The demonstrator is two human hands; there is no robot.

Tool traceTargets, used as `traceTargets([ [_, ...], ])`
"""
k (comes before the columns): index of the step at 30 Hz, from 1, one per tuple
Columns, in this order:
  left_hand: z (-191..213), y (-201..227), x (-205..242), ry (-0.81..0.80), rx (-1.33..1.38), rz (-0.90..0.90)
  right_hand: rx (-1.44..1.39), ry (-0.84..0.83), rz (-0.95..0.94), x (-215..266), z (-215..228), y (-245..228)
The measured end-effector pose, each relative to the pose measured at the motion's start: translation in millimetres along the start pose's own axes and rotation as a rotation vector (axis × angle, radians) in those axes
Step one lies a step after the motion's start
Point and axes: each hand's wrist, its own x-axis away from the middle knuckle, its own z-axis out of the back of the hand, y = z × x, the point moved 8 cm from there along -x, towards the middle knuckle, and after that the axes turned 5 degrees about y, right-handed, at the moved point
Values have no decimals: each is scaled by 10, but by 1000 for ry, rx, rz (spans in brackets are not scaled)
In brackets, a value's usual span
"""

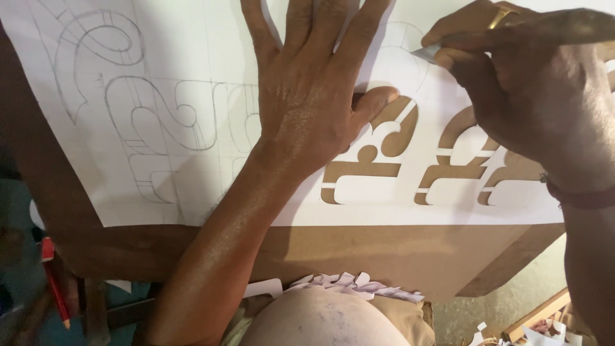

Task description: Cut out letters from a paper stencil using a handheld blade tool.

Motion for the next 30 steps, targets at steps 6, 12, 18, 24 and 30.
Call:
traceTargets([
  [6, 5, 1, 10, 16, 25, -4, -130, 0, -58, 163, -28, 54],
  [12, 5, 7, -12, -11, 32, 0, -22, 18, -28, 316, -70, 94],
  [18, -2, -5, 8, 2, 21, -6, -63, 65, -16, 268, -46, 24],
  [24, -53, -24, 16, -20, 18, 12, -126, 44, -115, 247, -8, -35],
  [30, -70, -25, 49, 9, 1, -18, -219, 54, -193, 334, -45, -14],
])
